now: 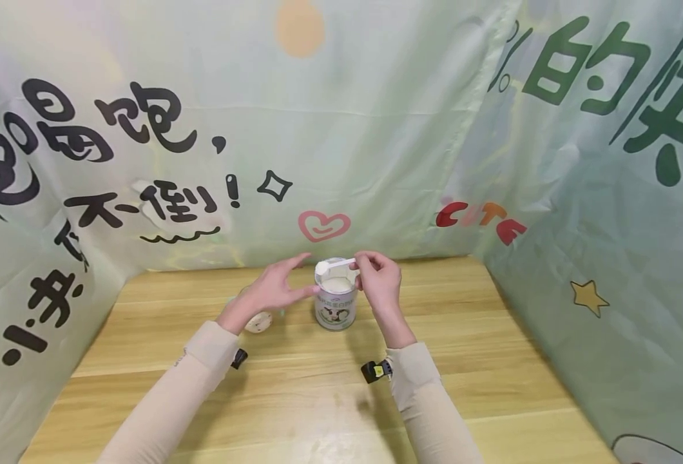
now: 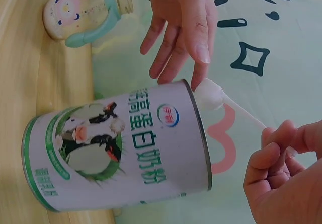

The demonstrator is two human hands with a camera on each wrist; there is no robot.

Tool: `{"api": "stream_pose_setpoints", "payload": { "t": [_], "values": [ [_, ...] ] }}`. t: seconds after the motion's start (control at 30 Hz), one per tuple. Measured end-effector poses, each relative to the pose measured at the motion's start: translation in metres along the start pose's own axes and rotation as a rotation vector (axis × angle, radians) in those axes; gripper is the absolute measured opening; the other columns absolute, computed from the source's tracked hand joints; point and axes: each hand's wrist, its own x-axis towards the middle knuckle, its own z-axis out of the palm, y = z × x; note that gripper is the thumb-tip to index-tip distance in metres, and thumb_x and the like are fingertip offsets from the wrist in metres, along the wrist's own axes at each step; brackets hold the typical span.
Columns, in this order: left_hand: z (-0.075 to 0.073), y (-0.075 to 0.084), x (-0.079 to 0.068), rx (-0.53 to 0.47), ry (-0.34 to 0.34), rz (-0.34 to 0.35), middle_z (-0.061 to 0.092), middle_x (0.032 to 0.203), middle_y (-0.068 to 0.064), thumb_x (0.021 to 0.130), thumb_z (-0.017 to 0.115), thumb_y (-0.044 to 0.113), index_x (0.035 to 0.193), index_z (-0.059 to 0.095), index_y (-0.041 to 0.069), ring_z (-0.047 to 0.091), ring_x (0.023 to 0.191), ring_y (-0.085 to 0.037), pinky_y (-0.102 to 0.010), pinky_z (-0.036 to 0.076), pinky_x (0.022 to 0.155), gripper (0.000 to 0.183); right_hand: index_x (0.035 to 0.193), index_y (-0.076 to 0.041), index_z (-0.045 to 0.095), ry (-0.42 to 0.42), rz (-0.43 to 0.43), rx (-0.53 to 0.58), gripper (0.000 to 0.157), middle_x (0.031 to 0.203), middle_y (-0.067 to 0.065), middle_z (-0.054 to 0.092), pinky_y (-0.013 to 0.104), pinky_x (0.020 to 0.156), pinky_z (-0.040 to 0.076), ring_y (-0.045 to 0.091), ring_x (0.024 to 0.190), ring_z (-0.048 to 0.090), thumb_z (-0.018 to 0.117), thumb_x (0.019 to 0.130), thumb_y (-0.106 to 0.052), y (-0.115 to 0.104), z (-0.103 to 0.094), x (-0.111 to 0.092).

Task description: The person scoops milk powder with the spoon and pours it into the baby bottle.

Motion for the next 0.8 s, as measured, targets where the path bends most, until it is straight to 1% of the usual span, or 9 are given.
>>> {"api": "stream_pose_setpoints", "payload": {
  "t": [0.13,0.27,0.4,0.5,0.6,0.7,0.8],
  "values": [
    [-0.003,-0.006,-0.004,0.013,0.005,-0.005,0.045,0.165,-0.013,0.092,0.071,0.065,0.167,0.032,0.018,0.045,0.151,-0.039,-0.058,0.039,0.123,0.097,0.110,0.001,0.076,-0.018,-0.003,0.018,0.020,0.078,-0.001,0.073,0.020,0.052,0.049,0.009,0.050,0.054,0.064,0.101,-0.013,0.001,0.007,-0.001],
    [-0.007,-0.013,-0.008,0.024,0.015,0.016,0.045,0.166,-0.012,0.094,0.072,0.060,0.165,0.035,0.013,0.046,0.151,-0.037,-0.056,0.037,0.125,0.093,0.109,0.000,0.076,-0.038,0.003,0.023,0.020,0.078,-0.001,0.074,0.020,0.052,0.049,0.009,0.050,0.054,0.064,0.102,-0.014,0.001,0.015,-0.003],
    [-0.010,-0.019,-0.013,0.025,0.020,0.027,0.046,0.165,-0.013,0.095,0.073,0.054,0.163,0.037,0.010,0.047,0.150,-0.036,-0.054,0.037,0.126,0.089,0.110,0.000,0.076,-0.053,0.009,0.027,0.020,0.081,0.002,0.074,0.020,0.052,0.048,0.008,0.051,0.053,0.065,0.101,-0.014,0.002,0.022,-0.005],
    [-0.013,-0.023,-0.018,0.026,0.024,0.021,0.047,0.164,-0.014,0.095,0.074,0.051,0.163,0.039,0.010,0.048,0.149,-0.037,-0.054,0.038,0.125,0.086,0.112,0.004,0.075,-0.060,0.014,0.046,0.022,0.081,0.003,0.074,0.019,0.050,0.047,0.008,0.050,0.053,0.064,0.101,-0.012,0.002,0.026,-0.006],
    [-0.015,-0.027,-0.022,0.036,0.031,0.013,0.049,0.162,-0.015,0.095,0.075,0.050,0.161,0.042,0.009,0.050,0.147,-0.037,-0.054,0.040,0.124,0.084,0.113,0.007,0.074,-0.071,0.017,0.062,0.024,0.078,0.001,0.074,0.018,0.049,0.046,0.007,0.049,0.053,0.065,0.101,-0.011,0.004,0.031,-0.007],
    [-0.018,-0.031,-0.027,0.041,0.039,0.008,0.051,0.160,-0.016,0.095,0.076,0.047,0.159,0.044,0.008,0.051,0.146,-0.038,-0.054,0.041,0.123,0.082,0.113,0.007,0.074,-0.084,0.017,0.068,0.024,0.077,-0.001,0.073,0.018,0.049,0.047,0.007,0.049,0.053,0.065,0.100,-0.012,0.005,0.035,-0.008],
    [-0.020,-0.036,-0.033,0.033,0.045,-0.003,0.052,0.160,-0.016,0.094,0.077,0.046,0.158,0.046,0.008,0.051,0.146,-0.038,-0.055,0.041,0.123,0.080,0.112,0.005,0.075,-0.102,0.014,0.068,0.023,0.078,-0.001,0.074,0.018,0.050,0.047,0.007,0.049,0.053,0.066,0.100,-0.013,0.006,0.038,-0.009]
  ]
}}
